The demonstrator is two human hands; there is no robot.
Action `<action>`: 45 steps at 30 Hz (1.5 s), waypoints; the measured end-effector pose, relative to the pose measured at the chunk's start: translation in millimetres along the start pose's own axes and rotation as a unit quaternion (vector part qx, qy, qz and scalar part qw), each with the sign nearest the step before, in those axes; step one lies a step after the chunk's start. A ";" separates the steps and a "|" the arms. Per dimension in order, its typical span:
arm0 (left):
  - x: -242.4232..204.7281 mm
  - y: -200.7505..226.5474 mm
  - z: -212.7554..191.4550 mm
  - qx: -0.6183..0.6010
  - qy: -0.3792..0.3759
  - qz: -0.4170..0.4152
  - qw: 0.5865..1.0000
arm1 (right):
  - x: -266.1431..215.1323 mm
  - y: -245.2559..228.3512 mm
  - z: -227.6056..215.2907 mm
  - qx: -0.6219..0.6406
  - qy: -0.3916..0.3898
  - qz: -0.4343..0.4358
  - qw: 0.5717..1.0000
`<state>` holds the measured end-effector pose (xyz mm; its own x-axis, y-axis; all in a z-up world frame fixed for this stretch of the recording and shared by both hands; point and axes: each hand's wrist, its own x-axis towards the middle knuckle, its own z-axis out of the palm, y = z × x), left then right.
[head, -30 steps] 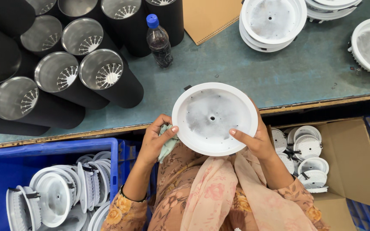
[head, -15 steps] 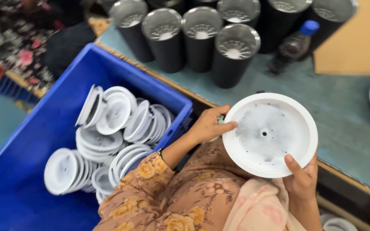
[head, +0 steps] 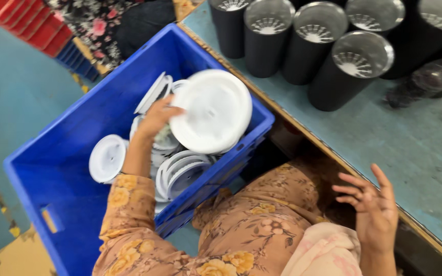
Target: The person wipes the interior of white circular plastic parts with a cloth, then places them into a blue bin. The person repeats this process for multiple parts.
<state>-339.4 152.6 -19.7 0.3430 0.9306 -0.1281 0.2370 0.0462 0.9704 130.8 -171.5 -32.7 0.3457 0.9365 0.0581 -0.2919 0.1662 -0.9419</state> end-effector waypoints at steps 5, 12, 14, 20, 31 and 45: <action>-82.3 -47.9 -117.3 -0.098 0.312 -0.049 0.944 | -5.2 64.4 -44.2 -0.089 0.069 0.112 0.987; -208.4 -149.6 -170.7 -0.151 0.568 -0.076 0.806 | -34.6 151.0 -79.0 -0.194 0.030 0.246 0.949; -212.8 -168.5 -156.2 -0.218 0.607 -0.107 0.757 | -43.5 159.5 -85.4 -0.301 0.009 0.276 0.913; -190.5 -180.7 -125.6 -0.317 0.666 -0.166 0.654 | -58.3 155.2 -89.9 -0.155 0.133 0.331 0.921; -160.9 -157.2 -125.3 0.120 0.438 -0.514 0.728 | -66.3 162.8 -79.8 -0.231 0.109 0.271 0.928; 4.2 -18.6 83.4 -0.323 -0.408 -0.104 0.848 | -81.0 192.3 -115.3 -0.201 0.180 0.234 0.934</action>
<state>-266.6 125.4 -55.3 0.9314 0.3299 -0.1539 -0.0871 0.6125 0.7857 149.5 -251.0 -256.7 0.5624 0.7019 -0.4371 -0.1517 -0.4321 -0.8890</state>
